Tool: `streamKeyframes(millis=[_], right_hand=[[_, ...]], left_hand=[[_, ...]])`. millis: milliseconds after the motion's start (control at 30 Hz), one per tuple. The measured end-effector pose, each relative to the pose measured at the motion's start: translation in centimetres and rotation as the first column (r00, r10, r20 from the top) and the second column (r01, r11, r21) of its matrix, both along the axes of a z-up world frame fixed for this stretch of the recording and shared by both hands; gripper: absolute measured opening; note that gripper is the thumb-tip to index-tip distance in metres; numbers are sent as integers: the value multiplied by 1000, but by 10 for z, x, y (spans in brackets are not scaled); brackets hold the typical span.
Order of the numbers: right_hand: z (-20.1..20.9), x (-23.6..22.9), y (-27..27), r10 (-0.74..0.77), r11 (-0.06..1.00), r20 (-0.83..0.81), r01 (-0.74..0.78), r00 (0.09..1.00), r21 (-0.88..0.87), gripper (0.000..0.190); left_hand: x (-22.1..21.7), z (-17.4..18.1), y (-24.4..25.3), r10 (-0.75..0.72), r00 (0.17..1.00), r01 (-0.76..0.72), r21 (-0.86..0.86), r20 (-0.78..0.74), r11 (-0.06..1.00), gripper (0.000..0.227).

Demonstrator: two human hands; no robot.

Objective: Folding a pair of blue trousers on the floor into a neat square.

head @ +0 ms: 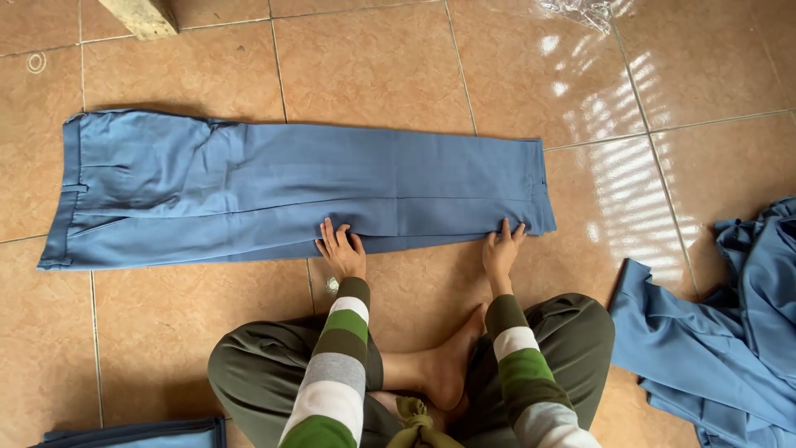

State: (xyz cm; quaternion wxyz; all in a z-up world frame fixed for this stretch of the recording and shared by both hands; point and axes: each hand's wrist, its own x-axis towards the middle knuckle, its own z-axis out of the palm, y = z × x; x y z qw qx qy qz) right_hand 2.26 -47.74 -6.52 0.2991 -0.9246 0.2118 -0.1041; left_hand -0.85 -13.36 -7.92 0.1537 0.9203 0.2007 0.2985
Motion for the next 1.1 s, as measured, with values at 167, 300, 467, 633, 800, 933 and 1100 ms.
streamKeyframes(millis=[167, 300, 467, 633, 800, 933, 1100], right_hand=[[10, 11, 1, -11, 999, -29, 10, 1000, -33, 46], [5, 29, -18, -61, 987, -142, 38, 988, -155, 41], [38, 41, -35, -49, 996, -96, 41, 994, -83, 46], [76, 32, -26, -28, 996, 71, 34, 997, -87, 51], [-5, 31, -56, -92, 993, -178, 78, 980, -85, 60], [11, 31, -54, -96, 995, -158, 91, 983, -38, 57], [35, 38, -56, -129, 989, -330, 95, 935, -117, 65]], left_hand=[[-2, 5, 0, -9, 994, 9, 5, 109, 1000, 18], [-8, 15, 1, -27, 981, 4, 115, 195, 993, 12], [-2, 48, 2, -73, 969, 40, 144, 235, 989, 13], [-5, 54, -4, -173, 946, 142, 130, 275, 981, 14], [-28, 12, -7, -275, 959, 272, 52, 70, 961, 22], [-33, 34, -12, -335, 925, 333, -46, -178, 942, 64], [-27, 37, -2, -419, 817, 412, -108, -397, 905, 53]])
